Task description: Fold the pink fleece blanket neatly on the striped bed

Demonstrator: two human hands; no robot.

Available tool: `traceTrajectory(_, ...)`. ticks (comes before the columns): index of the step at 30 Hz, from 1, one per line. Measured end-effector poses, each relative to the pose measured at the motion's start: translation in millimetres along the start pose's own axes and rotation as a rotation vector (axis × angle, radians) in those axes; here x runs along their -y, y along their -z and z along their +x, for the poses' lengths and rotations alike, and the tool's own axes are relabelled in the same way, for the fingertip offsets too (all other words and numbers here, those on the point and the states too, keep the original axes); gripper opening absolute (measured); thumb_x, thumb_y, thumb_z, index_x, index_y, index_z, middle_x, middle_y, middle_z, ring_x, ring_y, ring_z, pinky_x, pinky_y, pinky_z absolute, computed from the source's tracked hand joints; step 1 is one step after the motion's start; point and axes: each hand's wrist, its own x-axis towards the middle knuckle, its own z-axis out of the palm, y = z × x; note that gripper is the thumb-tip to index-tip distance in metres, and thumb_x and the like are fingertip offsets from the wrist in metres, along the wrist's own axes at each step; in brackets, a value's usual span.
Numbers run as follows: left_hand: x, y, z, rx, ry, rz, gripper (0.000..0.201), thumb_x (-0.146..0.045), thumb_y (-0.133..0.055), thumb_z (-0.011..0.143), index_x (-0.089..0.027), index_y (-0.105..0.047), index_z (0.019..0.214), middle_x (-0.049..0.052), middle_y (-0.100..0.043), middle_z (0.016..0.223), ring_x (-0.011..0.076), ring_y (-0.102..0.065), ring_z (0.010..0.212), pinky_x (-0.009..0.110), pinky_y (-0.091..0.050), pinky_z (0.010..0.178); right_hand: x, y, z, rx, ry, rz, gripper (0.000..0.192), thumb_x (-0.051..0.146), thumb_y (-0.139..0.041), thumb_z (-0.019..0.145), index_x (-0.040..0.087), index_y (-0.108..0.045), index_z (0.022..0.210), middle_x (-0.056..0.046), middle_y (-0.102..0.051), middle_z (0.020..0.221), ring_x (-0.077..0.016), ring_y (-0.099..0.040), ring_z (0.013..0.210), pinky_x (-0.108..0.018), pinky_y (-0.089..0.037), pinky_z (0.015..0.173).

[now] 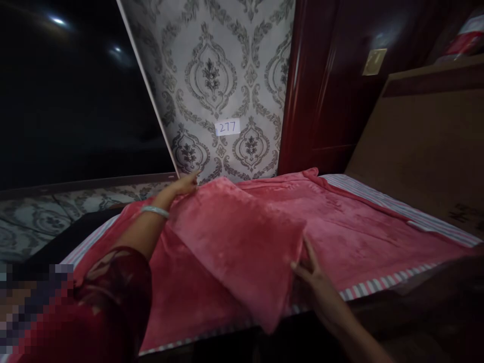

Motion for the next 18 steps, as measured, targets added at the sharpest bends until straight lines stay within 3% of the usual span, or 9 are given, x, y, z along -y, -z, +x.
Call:
traceTrajectory(2,14,-9.2,-5,0.034,0.023,0.117,0.046,0.003,-0.066,0.072,0.005,-0.063,0.118,0.011,-0.072,0.12,0.0254,-0.064,0.119,0.024,-0.049,0.095,-22,7,-9,0.024,-0.112,0.047,0.119,0.044,-0.082,0.068,0.044,-0.007,0.16,-0.008,-0.05,0.152,-0.0349,-0.064,0.119,-0.054,-0.057,0.091)
traceTrajectory(5,42,-13.2,-35,-0.061,0.04,0.146,0.046,0.005,-0.075,0.063,-0.007,-0.071,0.107,0.014,-0.07,0.128,0.0298,-0.052,0.135,0.035,-0.039,0.113,-31,36,-10,-0.004,-0.159,0.026,0.111,0.05,-0.081,0.069,0.039,-0.018,0.159,-0.013,-0.06,0.139,-0.033,-0.071,0.099,-0.055,-0.058,0.085)
traceTrajectory(8,71,-4.4,-86,-0.239,0.025,0.115,0.045,-0.002,-0.078,0.065,-0.019,-0.071,0.107,0.011,-0.06,0.143,0.0284,-0.037,0.147,0.041,-0.022,0.124,-12,73,8,-0.148,-0.002,-0.164,0.091,0.057,-0.08,0.069,0.032,-0.043,0.148,-0.015,-0.066,0.127,-0.0315,-0.071,0.095,-0.05,-0.059,0.079)
traceTrajectory(10,88,2.0,-127,-0.412,0.101,-0.01,0.046,-0.011,-0.079,0.069,-0.024,-0.069,0.112,0.007,-0.054,0.148,0.0284,-0.031,0.15,0.041,-0.024,0.124,9,88,35,-0.214,0.187,-0.306,0.07,0.058,-0.077,0.071,0.029,-0.059,0.133,-0.013,-0.067,0.12,-0.0303,-0.068,0.1,-0.047,-0.059,0.081)
traceTrajectory(11,94,3.4,-148,-0.463,0.17,-0.134,0.046,-0.015,-0.078,0.071,-0.025,-0.066,0.115,0.006,-0.054,0.147,0.0282,-0.036,0.148,0.041,-0.03,0.122,21,90,53,-0.219,0.276,-0.358,0.062,0.058,-0.076,0.074,0.028,-0.063,0.126,-0.012,-0.067,0.118,-0.0294,-0.066,0.103,-0.046,-0.058,0.085)
traceTrajectory(13,101,1.4,-187,-0.538,0.329,-0.42,0.041,-0.016,-0.073,0.074,-0.026,-0.063,0.113,0.005,-0.064,0.132,0.0263,-0.054,0.134,0.042,-0.041,0.116,41,82,96,-0.167,0.386,-0.426,0.053,0.054,-0.073,0.077,0.027,-0.065,0.123,-0.01,-0.068,0.116,-0.0277,-0.065,0.105,-0.047,-0.055,0.093)
traceTrajectory(15,101,-6.6,-217,-0.499,0.484,-0.644,0.031,-0.012,-0.07,0.072,-0.022,-0.062,0.101,0.006,-0.071,0.109,0.0248,-0.066,0.116,0.041,-0.05,0.108,53,63,141,-0.088,0.396,-0.494,0.052,0.049,-0.073,0.077,0.025,-0.065,0.122,-0.009,-0.069,0.114,-0.0276,-0.063,0.11,-0.048,-0.05,0.101)
traceTrajectory(18,94,-23.5,-242,-0.327,0.582,-0.837,0.024,-0.013,-0.071,0.07,-0.019,-0.061,0.091,0.007,-0.073,0.096,0.0252,-0.072,0.097,0.041,-0.058,0.094,56,27,195,0.018,0.151,-0.547,0.044,0.047,-0.072,0.078,0.022,-0.069,0.114,-0.01,-0.072,0.106,-0.0302,-0.062,0.114,-0.053,-0.045,0.106)
